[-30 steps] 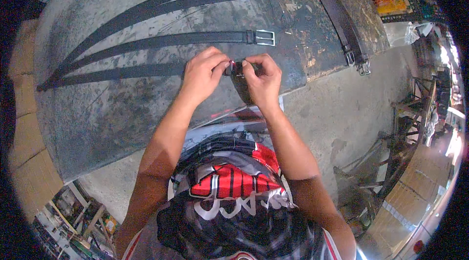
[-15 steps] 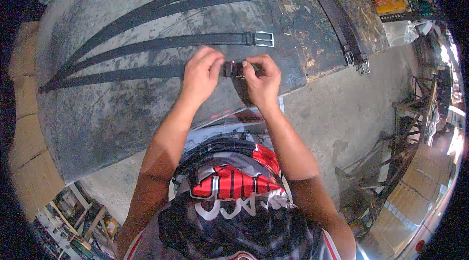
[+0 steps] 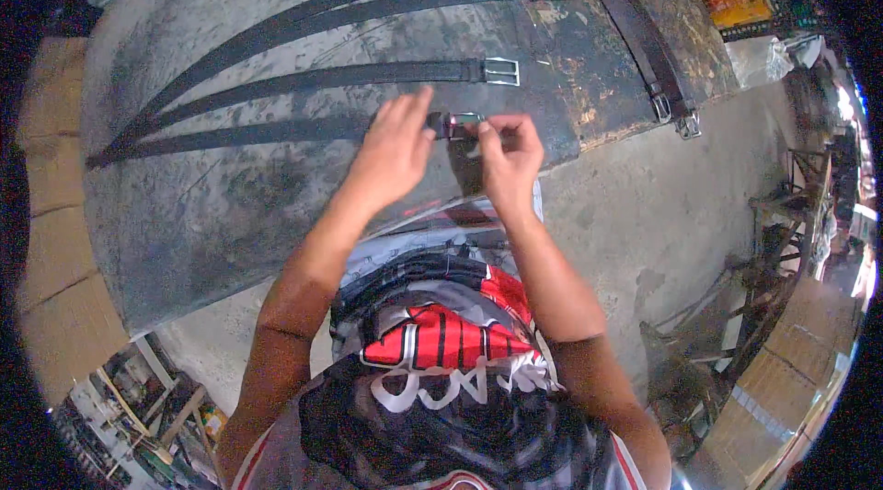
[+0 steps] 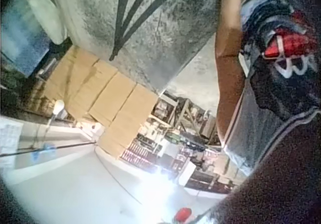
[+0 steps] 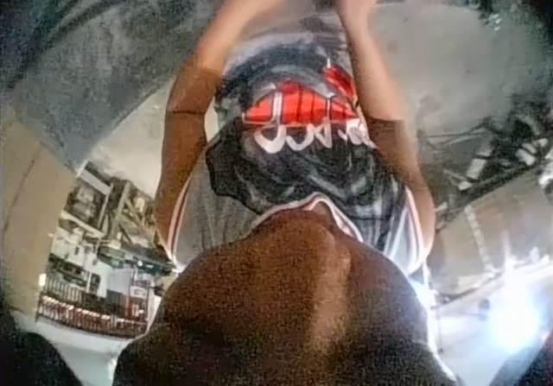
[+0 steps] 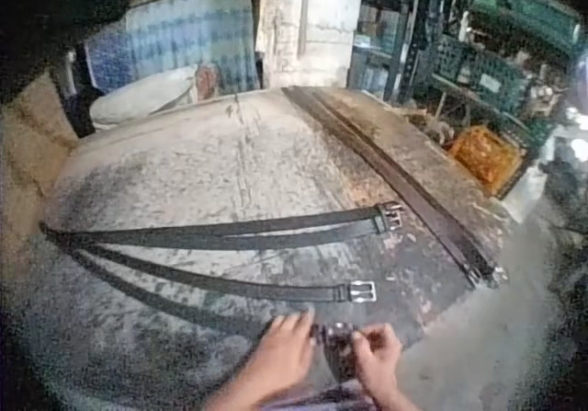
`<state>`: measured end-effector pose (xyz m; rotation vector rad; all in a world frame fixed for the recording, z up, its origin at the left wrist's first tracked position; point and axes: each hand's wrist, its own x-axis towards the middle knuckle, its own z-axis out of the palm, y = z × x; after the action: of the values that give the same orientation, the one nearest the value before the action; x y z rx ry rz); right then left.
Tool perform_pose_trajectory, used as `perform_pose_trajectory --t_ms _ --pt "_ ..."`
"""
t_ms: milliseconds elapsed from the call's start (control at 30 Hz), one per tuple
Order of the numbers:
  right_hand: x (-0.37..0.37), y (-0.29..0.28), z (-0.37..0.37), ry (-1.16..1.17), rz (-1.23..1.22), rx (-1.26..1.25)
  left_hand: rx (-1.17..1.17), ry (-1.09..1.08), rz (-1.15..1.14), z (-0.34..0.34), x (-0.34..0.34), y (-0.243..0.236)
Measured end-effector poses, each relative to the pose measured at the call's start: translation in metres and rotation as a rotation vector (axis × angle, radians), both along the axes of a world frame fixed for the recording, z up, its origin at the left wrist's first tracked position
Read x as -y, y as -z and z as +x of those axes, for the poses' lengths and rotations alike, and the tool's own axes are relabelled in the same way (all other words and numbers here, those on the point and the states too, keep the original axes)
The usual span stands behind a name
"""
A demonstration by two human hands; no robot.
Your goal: The person uses a small metal tool to adjust the buckles on several leather belts laid out on a workbench. They systematically work on the buckle mechanisms of multiple belts, including brown and black ones, before briefly handling a cardboard box.
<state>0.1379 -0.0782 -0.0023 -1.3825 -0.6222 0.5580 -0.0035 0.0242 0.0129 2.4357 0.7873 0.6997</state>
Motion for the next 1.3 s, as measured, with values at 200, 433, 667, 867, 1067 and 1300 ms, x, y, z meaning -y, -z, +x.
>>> perform_pose_trajectory --t_ms 200,433,667,867,1067,1300 --pt "0.003 0.004 -0.007 0.007 -0.1 0.287 0.206 -0.072 -0.332 -0.013 -0.017 0.011" --pt "0.003 0.01 -0.005 -0.048 -0.106 0.384 0.237 -0.089 -0.371 -0.013 -0.016 0.013" --pt "0.002 0.007 -0.006 -0.047 -0.125 0.455 0.219 -0.089 -0.315 -0.012 -0.016 0.013" --pt "0.0 0.003 -0.007 -0.046 -0.134 0.483 0.215 -0.098 -0.333 -0.011 -0.015 0.012" --pt "0.0 0.007 -0.007 -0.044 -0.098 0.469 0.152 -0.077 -0.282 -0.007 -0.015 0.01" --pt "0.002 0.009 -0.006 0.015 -0.041 0.333 0.034 -0.011 -0.168 0.001 -0.013 0.001"
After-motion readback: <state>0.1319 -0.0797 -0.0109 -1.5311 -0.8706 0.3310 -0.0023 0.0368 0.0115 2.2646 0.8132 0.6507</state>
